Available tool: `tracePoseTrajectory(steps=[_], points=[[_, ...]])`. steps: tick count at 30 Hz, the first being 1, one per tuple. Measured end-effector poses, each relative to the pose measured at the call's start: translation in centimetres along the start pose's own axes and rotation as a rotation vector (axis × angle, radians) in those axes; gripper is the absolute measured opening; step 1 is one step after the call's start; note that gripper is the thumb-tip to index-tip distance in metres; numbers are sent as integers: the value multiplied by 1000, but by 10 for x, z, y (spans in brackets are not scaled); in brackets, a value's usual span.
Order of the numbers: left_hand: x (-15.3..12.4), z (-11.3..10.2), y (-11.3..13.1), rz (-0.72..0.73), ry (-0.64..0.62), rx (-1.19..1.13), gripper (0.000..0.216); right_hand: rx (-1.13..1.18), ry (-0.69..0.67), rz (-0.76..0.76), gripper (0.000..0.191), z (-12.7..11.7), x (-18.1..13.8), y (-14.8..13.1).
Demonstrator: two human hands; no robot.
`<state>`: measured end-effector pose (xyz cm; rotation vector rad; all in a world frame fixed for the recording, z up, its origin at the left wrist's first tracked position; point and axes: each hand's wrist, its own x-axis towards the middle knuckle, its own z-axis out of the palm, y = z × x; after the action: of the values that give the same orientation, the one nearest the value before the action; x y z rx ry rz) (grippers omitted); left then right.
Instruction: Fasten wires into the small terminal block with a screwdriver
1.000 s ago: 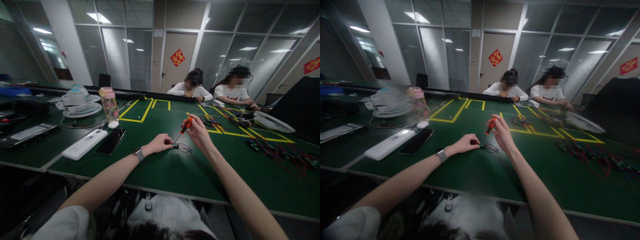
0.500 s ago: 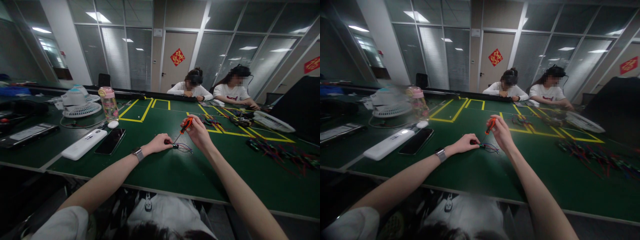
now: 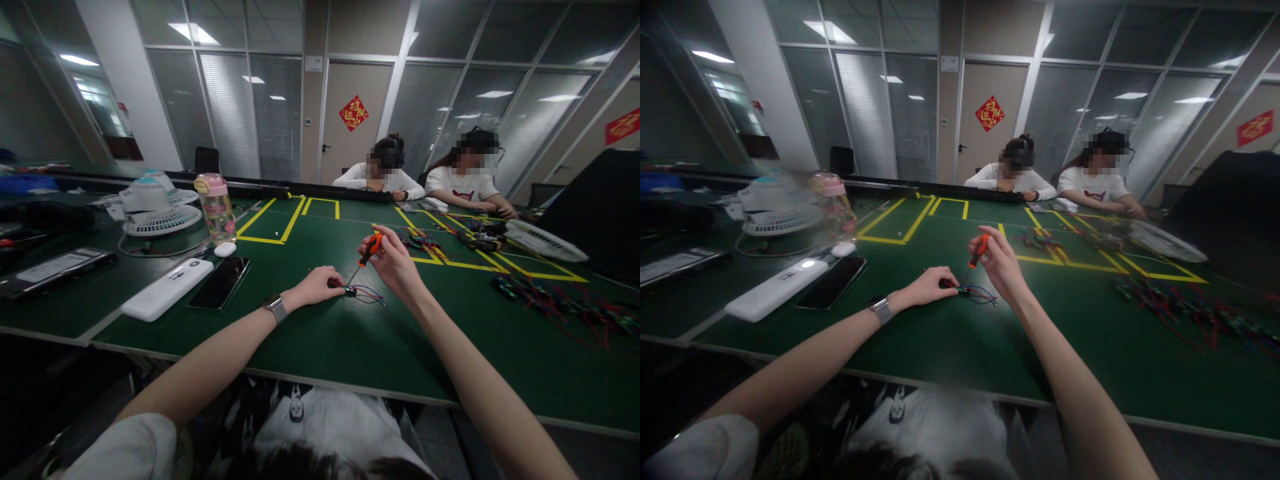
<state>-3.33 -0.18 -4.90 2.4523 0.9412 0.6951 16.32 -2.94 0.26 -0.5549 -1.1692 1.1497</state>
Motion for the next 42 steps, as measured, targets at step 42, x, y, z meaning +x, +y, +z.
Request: tracePoseTrajectory(steps=[42], points=[[1,1,-3,15,5,7,14,-39,31,-34,25,-4,2,3]])
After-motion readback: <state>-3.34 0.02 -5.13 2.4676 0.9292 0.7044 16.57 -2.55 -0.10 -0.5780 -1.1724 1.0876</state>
